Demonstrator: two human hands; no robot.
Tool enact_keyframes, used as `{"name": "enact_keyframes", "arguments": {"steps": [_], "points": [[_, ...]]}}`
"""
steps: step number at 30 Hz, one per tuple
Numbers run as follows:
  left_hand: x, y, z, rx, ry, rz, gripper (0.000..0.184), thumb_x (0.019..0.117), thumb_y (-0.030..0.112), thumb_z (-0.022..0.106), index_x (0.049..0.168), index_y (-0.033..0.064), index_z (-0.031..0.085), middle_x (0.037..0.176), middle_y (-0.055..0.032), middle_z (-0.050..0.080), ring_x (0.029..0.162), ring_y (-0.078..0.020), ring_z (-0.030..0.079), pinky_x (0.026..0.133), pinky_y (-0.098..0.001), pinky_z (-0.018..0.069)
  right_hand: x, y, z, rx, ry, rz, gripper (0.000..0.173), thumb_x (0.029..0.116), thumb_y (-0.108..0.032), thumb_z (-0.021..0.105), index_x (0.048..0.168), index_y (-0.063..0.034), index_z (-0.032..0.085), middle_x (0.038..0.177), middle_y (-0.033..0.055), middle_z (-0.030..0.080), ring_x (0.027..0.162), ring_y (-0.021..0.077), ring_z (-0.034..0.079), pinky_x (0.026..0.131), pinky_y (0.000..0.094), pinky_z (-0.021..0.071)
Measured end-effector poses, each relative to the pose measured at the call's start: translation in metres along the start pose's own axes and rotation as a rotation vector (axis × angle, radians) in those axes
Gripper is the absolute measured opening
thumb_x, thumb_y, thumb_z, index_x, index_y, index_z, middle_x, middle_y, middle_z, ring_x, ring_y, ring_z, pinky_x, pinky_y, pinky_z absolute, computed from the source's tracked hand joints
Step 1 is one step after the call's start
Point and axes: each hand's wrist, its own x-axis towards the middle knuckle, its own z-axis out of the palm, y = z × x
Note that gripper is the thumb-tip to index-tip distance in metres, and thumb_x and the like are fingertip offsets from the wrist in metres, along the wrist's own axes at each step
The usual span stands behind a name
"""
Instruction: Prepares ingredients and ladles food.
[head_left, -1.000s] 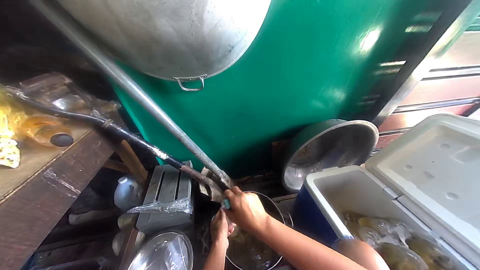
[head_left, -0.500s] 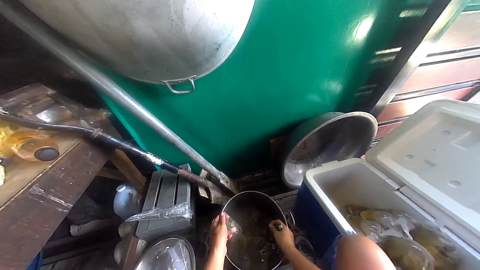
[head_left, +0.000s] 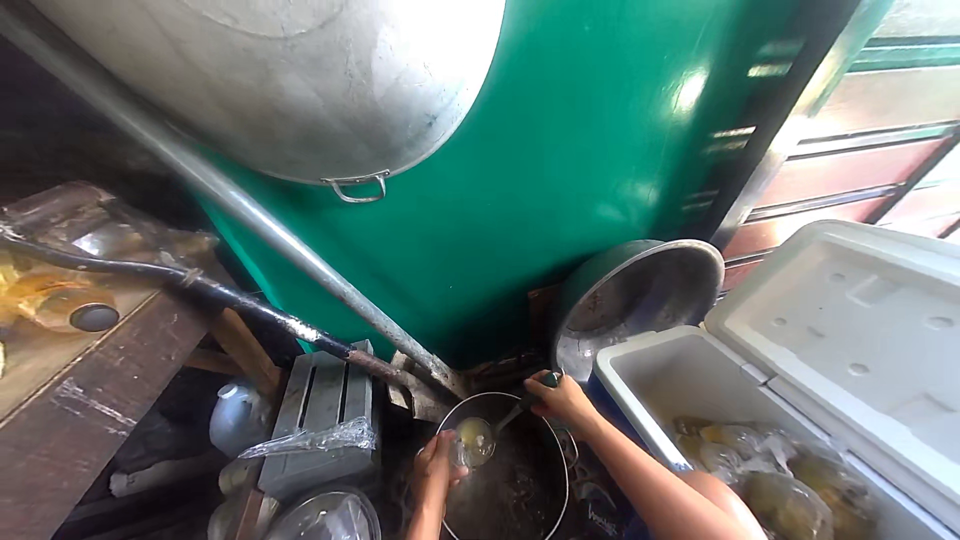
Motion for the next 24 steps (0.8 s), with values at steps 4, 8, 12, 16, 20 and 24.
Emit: {"name": "enact_keyframes", "arguments": {"steps": [4,8,12,16,20,24], "points": [[0.0,0.002,-0.001,-0.009,0.033,-0.003,0.04,0.1123,0.033,0.041,0.128,0.0063,0.067,0.118,-0.0169,0.067,0.066,-0.0212,0.065,0.059,-0.036,0.0554,-0.009,-0.041,0.003,-0.082,-0.038,-0.056,0.026,0.0979,-0.028,0.072,0.115,-0.0079,0.069,0.1,0.0096,0.072,0.08,0.0169,0.073,0.073,0.033,0.0624],[0.001,0.002,0.0,-0.063,0.103,0.028,0.039,0.1123,0.032,0.041,0.13,0.007,0.067,0.116,-0.0166,0.068,0.062,-0.019,0.064,0.054,-0.0333,0.0544,-0.019,-0.072,0.003,-0.161,-0.038,-0.112,0.024,0.0979,-0.029,0.072,0.11,-0.0087,0.071,0.095,0.0094,0.073,0.076,0.0167,0.073,0.072,0.0329,0.0627],[-0.002,0.006,0.001,-0.106,0.139,0.044,0.038,0.1123,0.029,0.042,0.131,0.0065,0.067,0.122,-0.0167,0.067,0.064,-0.0189,0.065,0.056,-0.0333,0.0552,-0.032,-0.099,0.009,-0.261,-0.024,-0.191,0.021,0.0982,-0.031,0.071,0.105,-0.0104,0.073,0.084,0.007,0.073,0.067,0.0145,0.072,0.066,0.0316,0.0624],[-0.003,0.008,0.004,-0.108,0.161,0.058,0.039,0.1122,0.029,0.042,0.134,0.0058,0.065,0.118,-0.0181,0.067,0.062,-0.0181,0.064,0.055,-0.0331,0.0549,-0.054,-0.126,0.03,-0.5,-0.014,-0.35,0.024,0.1,-0.033,0.065,0.102,-0.011,0.074,0.078,0.0066,0.072,0.066,0.0168,0.07,0.069,0.0391,0.0601],[0.0,0.007,0.008,-0.087,0.192,0.062,0.039,0.1115,0.031,0.044,0.133,0.0069,0.066,0.103,-0.0174,0.07,0.057,-0.0178,0.064,0.054,-0.0337,0.0557,-0.086,-0.147,0.076,-0.798,-0.073,-0.545,0.026,0.0986,-0.032,0.063,0.103,-0.0077,0.072,0.089,0.0133,0.071,0.089,0.031,0.071,0.077,0.0546,0.0548],[-0.035,0.037,0.009,-0.056,0.197,-0.006,0.025,0.1079,0.012,0.049,0.118,-0.0084,0.06,0.091,-0.0176,0.067,0.072,-0.0201,0.066,0.068,-0.0366,0.0563,-0.125,-0.144,0.137,-1.068,-0.376,-0.7,0.037,0.1031,-0.028,0.055,0.127,-0.0007,0.062,0.115,0.0257,0.067,0.105,0.0446,0.068,0.083,0.0628,0.0535]]}}
